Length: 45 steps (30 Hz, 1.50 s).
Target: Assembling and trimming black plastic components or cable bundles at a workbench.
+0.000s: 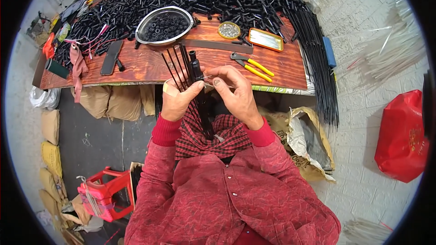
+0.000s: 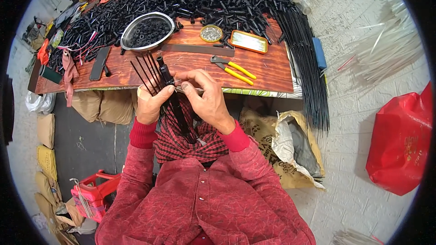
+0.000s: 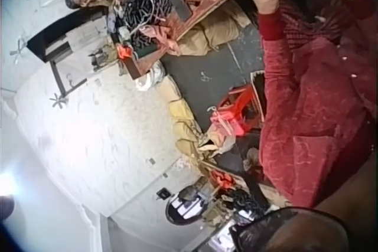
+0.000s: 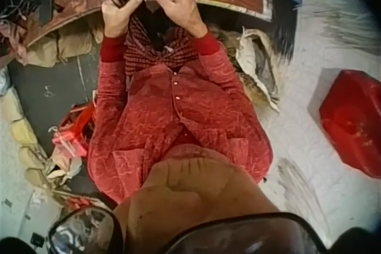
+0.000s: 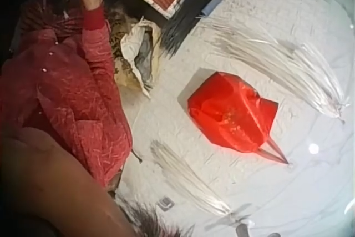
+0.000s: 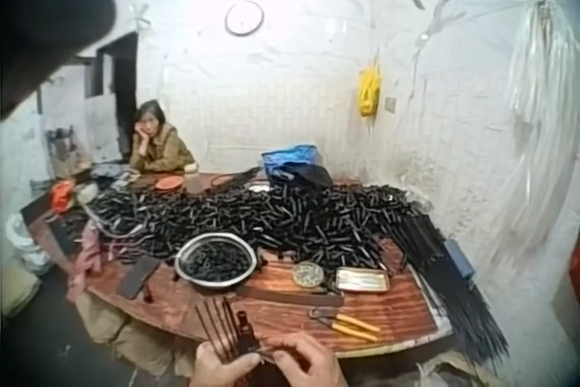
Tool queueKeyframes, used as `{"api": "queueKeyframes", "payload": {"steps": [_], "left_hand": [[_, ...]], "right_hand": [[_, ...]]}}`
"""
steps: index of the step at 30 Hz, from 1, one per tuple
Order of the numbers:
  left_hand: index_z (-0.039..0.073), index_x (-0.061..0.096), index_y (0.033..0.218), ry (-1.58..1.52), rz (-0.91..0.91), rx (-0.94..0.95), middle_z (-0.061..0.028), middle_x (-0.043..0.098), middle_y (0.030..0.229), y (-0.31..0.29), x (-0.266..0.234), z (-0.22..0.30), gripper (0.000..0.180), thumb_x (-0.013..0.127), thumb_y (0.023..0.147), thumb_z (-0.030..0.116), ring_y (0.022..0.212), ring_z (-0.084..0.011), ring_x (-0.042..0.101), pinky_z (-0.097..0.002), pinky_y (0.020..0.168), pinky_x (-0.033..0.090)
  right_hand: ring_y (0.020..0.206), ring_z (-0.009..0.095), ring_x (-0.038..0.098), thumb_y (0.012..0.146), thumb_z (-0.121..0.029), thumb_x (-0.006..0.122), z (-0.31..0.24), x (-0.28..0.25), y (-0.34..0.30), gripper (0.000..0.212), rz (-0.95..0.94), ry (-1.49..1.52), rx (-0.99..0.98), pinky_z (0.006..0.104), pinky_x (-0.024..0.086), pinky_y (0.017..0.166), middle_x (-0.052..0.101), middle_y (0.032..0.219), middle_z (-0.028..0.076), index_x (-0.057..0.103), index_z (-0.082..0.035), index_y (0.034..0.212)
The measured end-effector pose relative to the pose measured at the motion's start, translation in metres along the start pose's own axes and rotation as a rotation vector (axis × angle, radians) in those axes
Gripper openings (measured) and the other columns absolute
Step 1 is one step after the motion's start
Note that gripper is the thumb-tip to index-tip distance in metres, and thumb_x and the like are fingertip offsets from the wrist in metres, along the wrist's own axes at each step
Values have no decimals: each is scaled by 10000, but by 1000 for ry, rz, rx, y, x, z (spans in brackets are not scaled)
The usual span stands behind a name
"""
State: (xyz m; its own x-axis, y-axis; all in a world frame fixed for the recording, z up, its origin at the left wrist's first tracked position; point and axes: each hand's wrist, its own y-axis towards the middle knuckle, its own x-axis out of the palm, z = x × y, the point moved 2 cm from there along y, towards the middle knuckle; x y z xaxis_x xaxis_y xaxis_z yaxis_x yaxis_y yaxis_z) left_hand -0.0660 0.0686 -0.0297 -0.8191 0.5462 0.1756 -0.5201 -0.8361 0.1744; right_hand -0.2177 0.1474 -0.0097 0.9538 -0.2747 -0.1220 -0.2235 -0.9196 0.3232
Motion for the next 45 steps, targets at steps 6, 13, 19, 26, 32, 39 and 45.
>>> {"api": "queueKeyframes", "payload": {"steps": [6, 13, 19, 26, 32, 39, 45], "left_hand": [[-9, 669, 1085, 77, 57, 49, -34, 691, 937, -7, 1, 2, 235, 683, 860, 58, 827, -89, 618, -247, 763, 501], [-19, 667, 1020, 66, 110, 44, -15, 680, 865, -10, 12, 8, 171, 667, 867, 59, 778, -70, 604, -231, 710, 494], [-18, 666, 976, 75, 128, 66, -14, 671, 841, -14, 13, 17, 123, 668, 874, 50, 760, -76, 608, -228, 688, 494], [-24, 663, 1030, 101, 145, 44, -4, 669, 883, -15, 14, 11, 181, 677, 866, 51, 774, -66, 594, -222, 710, 487], [-6, 655, 1151, 99, 139, 36, 15, 655, 935, -13, 5, 9, 306, 690, 855, 67, 841, -59, 577, -229, 773, 465], [-28, 631, 1171, 17, 100, 15, -20, 658, 1012, -12, 6, 2, 322, 684, 861, 37, 912, -87, 587, -241, 851, 464], [-24, 634, 1158, 21, 92, 31, -38, 656, 1043, -13, 2, 1, 312, 689, 855, 26, 915, -102, 597, -253, 843, 476]], "right_hand": [[847, 173, 664, 849, -8, 659, -14, 9, -4, 178, 89, -207, -122, 285, 536, 726, 629, 983, 102, 640, 32, 1022], [762, 192, 663, 796, -11, 707, -18, 9, -7, 118, 182, -360, -185, 289, 513, 670, 657, 842, 104, 669, 16, 904], [742, 197, 653, 791, -6, 699, -23, 6, -5, 98, 116, -314, -135, 287, 504, 667, 671, 819, 104, 686, 15, 886], [830, 169, 650, 844, -36, 668, -9, -10, -7, 131, -16, -181, -57, 281, 509, 720, 674, 912, 100, 684, 25, 958], [845, 296, 599, 808, -154, 680, 46, -90, -10, 153, 319, -936, -143, 407, 497, 727, 620, 933, 92, 651, -66, 930], [916, 289, 553, 756, -199, 741, 91, -131, -16, 203, 237, -1085, -125, 424, 477, 750, 575, 964, 66, 638, -85, 888], [888, 283, 553, 743, -212, 750, 92, -138, -8, 214, 120, -1122, -238, 417, 484, 699, 565, 948, 66, 625, -84, 860]]}}
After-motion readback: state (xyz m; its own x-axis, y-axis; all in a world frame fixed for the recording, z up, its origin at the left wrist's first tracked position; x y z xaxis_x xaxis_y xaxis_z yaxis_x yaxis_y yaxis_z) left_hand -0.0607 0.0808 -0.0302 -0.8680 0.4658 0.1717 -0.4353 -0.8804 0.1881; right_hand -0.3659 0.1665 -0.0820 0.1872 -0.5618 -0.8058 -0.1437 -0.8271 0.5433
